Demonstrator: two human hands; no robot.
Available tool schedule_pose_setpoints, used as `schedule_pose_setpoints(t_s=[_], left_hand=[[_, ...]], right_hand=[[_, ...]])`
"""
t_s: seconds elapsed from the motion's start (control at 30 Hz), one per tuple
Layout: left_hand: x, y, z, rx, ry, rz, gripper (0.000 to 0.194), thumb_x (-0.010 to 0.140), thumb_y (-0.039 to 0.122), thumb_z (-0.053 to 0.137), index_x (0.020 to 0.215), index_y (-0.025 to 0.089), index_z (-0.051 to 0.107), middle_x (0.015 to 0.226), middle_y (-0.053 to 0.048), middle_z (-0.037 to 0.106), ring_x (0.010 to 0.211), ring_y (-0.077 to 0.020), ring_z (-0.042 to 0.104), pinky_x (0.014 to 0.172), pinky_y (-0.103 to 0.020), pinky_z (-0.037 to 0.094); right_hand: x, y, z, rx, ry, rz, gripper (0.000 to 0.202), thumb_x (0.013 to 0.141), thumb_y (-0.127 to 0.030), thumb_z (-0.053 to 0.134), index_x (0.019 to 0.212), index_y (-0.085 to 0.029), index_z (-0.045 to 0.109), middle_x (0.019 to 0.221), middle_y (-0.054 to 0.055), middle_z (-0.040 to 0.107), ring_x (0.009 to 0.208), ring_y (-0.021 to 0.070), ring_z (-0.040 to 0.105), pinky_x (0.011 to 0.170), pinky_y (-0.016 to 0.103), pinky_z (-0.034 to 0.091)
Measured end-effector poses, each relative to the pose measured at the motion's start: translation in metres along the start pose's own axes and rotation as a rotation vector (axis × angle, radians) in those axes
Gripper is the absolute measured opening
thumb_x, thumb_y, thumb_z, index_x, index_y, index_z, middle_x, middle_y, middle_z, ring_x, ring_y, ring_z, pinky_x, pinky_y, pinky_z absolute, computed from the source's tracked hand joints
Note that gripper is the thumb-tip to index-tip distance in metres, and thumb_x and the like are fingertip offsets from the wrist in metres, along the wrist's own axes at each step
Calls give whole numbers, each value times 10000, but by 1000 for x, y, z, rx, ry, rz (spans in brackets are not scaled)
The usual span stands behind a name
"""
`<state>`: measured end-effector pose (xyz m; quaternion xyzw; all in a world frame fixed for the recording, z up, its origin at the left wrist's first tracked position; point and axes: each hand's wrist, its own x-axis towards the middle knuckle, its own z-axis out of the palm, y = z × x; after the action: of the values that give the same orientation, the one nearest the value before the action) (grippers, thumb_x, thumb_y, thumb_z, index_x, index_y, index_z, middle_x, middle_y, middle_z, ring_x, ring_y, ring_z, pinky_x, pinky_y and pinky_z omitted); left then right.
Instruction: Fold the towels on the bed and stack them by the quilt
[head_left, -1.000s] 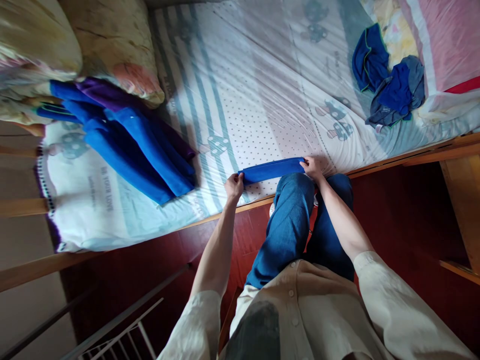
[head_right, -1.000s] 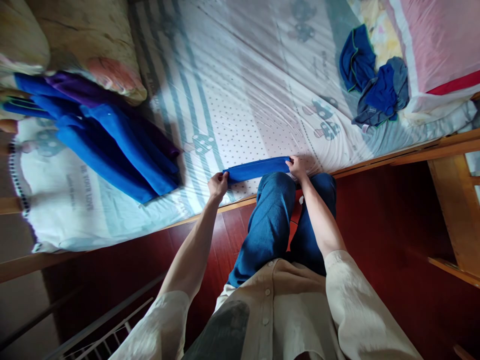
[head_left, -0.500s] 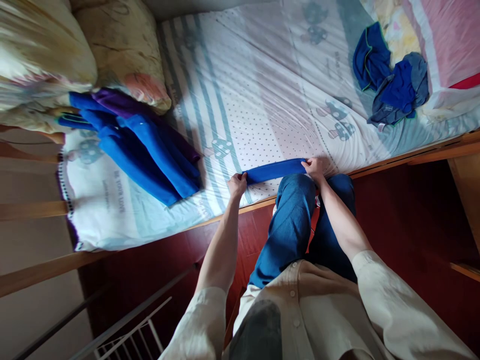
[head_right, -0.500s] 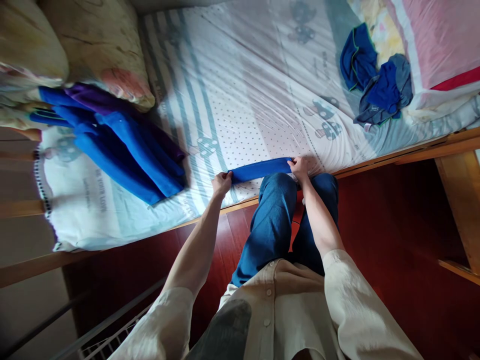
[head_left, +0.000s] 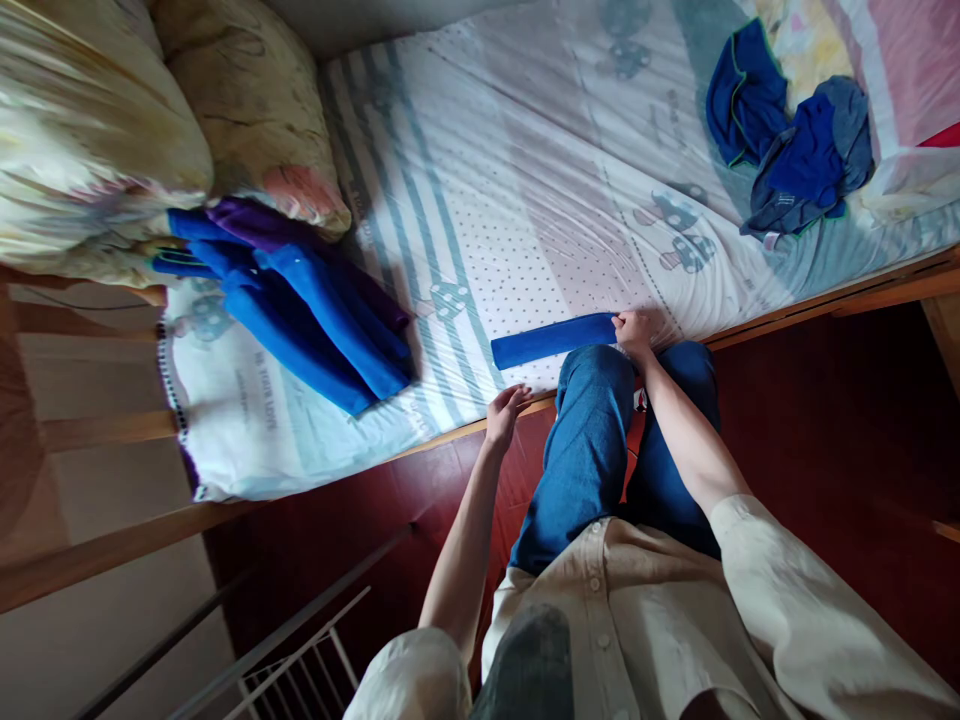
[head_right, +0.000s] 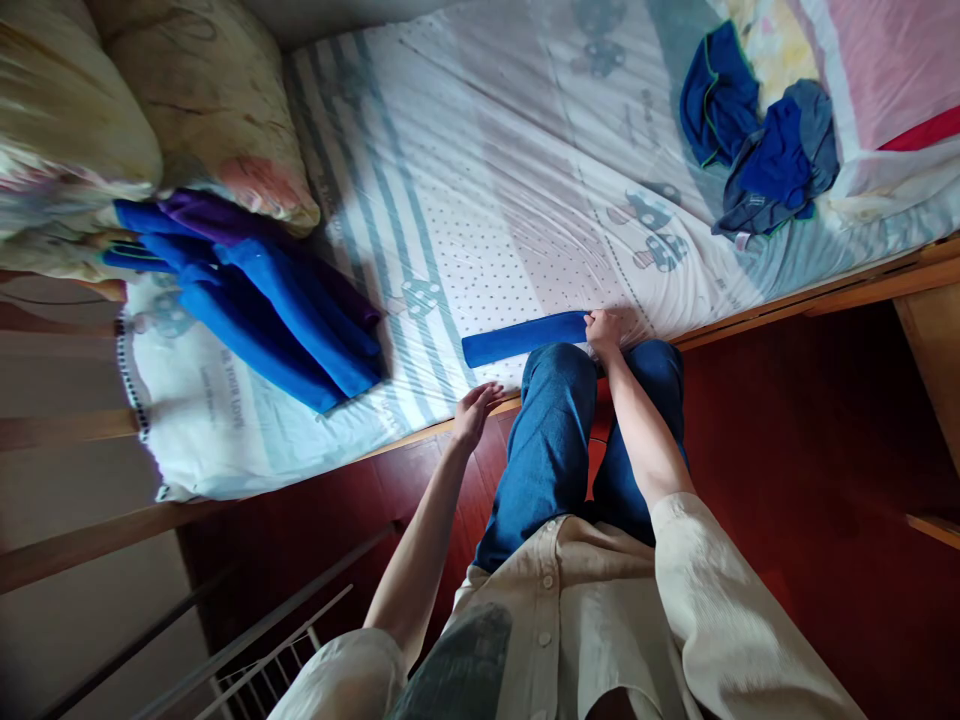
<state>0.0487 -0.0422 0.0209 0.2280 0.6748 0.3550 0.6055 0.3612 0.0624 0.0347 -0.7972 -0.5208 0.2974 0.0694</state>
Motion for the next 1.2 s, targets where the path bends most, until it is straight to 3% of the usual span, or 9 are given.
schedule_pose_setpoints(t_s=[0.13,0.27,0.47,0.57,0.67,0.77,0.93,1.07,1.2], left_hand=[[15,8,36,-415,16,-81,115,920,269,724,969,180,669,1108,-115,744,1107,-188,729,1035,-328,584],[39,24,50,-574,168,-81,193,929,238,737,840,210,568,844,-17,659,866,-105,706,929,-239,597],[52,35,41,-614,262,47,406,773,200,863,779,226,459,708,65,568,634,-59,569,752,-198,552],[49,44,30,-557,210,78,332,696,201,870,808,216,558,734,58,598,679,-69,592,750,-201,523],[41,58,23,-474,89,166,323,649,227,867,905,223,670,832,27,680,841,-119,668,847,-249,530],[28,79,27,-365,-34,288,370,665,270,862,1006,230,726,958,-9,741,1020,-195,697,950,-328,540],[0,115,47,-246,-135,413,390,726,282,864,1094,222,749,1149,-54,750,1223,-283,667,1052,-409,539],[-18,140,53,-224,-204,528,421,715,283,910,1096,207,748,1207,-79,731,1288,-320,640,1080,-431,541],[-32,159,38,-349,-128,554,484,693,285,946,1116,231,718,1238,-73,713,1357,-319,603,1095,-437,543]], right_hand=[[0,3,-1,-9,-4,-16,325,1017,-254,523,1089,-120,810,1118,218,789,1019,293,705,917,349,493],[-2,4,-4,-12,-2,-2,321,984,-242,536,1066,-125,823,1061,179,804,987,275,714,905,339,504],[0,7,-5,12,8,25,301,936,-238,569,1063,-119,815,1051,162,801,1001,270,721,952,362,522],[4,8,-9,45,55,-4,324,898,-210,607,1158,-112,774,1131,176,782,1100,298,707,1047,423,519],[8,-2,-24,110,144,-179,475,856,-219,677,1321,-126,690,1296,189,718,1243,314,648,1140,471,477],[3,-33,-44,171,139,-451,740,798,-347,809,1481,-183,579,1490,174,601,1396,331,547,1207,495,421],[-25,-113,-66,205,-104,-761,1101,539,-396,998,1532,-247,546,1565,128,545,1466,342,494,1222,486,406],[-48,-162,-74,240,-317,-829,764,570,-362,967,1280,-220,724,1242,67,753,1173,281,697,1006,373,542],[-69,-192,-82,293,-275,-770,398,683,-427,889,956,-163,770,891,24,784,903,229,729,812,302,541]])
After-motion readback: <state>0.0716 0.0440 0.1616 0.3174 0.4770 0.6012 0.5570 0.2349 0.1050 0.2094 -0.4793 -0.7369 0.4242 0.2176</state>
